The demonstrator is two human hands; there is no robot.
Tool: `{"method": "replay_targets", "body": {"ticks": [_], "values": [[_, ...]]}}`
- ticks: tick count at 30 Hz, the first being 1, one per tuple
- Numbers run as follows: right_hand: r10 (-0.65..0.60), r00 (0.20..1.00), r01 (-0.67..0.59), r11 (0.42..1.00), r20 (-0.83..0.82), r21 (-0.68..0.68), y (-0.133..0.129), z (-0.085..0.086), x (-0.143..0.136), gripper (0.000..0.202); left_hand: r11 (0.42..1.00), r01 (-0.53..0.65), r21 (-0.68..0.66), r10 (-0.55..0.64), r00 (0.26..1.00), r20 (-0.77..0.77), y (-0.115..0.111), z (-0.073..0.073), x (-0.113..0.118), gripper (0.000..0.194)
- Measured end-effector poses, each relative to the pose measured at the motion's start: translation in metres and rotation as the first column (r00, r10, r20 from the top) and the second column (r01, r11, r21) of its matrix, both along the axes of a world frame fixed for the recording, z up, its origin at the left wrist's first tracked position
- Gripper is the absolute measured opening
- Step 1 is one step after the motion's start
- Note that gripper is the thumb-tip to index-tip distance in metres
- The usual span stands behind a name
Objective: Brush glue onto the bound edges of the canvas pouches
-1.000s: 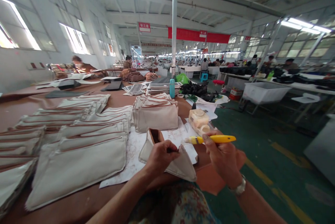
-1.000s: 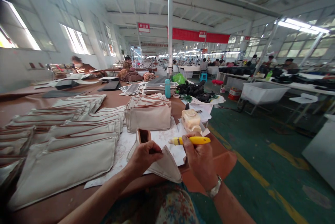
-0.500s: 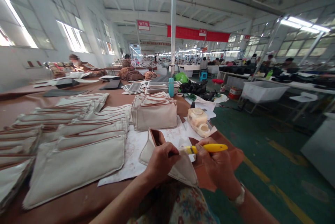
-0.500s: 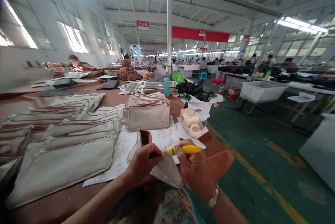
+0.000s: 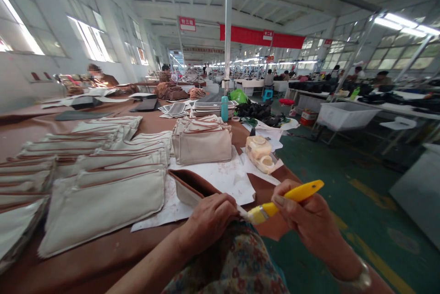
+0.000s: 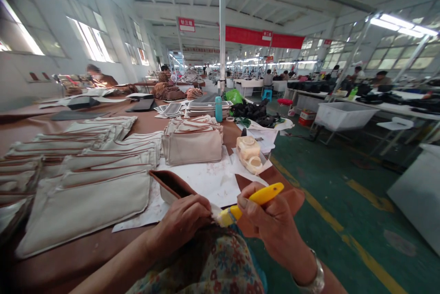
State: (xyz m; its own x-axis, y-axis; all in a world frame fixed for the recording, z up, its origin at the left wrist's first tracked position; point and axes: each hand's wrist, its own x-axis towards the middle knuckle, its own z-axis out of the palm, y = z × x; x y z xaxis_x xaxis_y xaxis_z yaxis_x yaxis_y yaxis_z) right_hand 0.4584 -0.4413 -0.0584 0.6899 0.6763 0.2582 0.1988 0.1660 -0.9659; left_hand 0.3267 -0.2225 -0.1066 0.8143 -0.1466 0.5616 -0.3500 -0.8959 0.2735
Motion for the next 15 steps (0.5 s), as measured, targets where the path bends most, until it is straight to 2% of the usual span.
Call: {"method": "replay_targets", "body": {"ticks": [1,5,6,10,14,15], "values": [[-0.003,1.000,0.003,1.000,0.022,0.001,-0.003,0.001,0.000,0.028,1.000,0.005,0.026,-0.005,1.000,-0.010,0.000,0.001,-0.001,0.008],[-0.145,0.981,0.142,0.989,0.125,0.040,-0.005,0.003,-0.001,0.026,0.995,0.007,0.099,-0.001,0.999,-0.055,-0.003,0.007,-0.005,0.015],[-0.139,0.983,0.137,0.990,0.122,0.025,-0.004,0.004,-0.003,0.026,0.994,0.004,0.106,0.003,0.998,-0.065,-0.004,0.009,-0.006,0.017],[0.051,0.995,-0.046,0.997,0.082,-0.060,0.000,0.004,-0.013,0.027,0.995,0.014,0.101,-0.003,0.995,-0.103,-0.004,0.012,-0.008,0.021],[-0.049,0.997,0.049,0.999,0.060,-0.010,0.002,-0.005,-0.016,0.026,0.995,-0.019,0.094,0.037,0.980,-0.194,-0.002,0.010,-0.008,0.018],[-0.029,0.998,0.030,0.999,0.063,-0.019,0.002,-0.008,-0.017,0.027,0.995,-0.033,0.090,0.053,0.971,-0.234,-0.001,0.011,-0.007,0.017]]}}
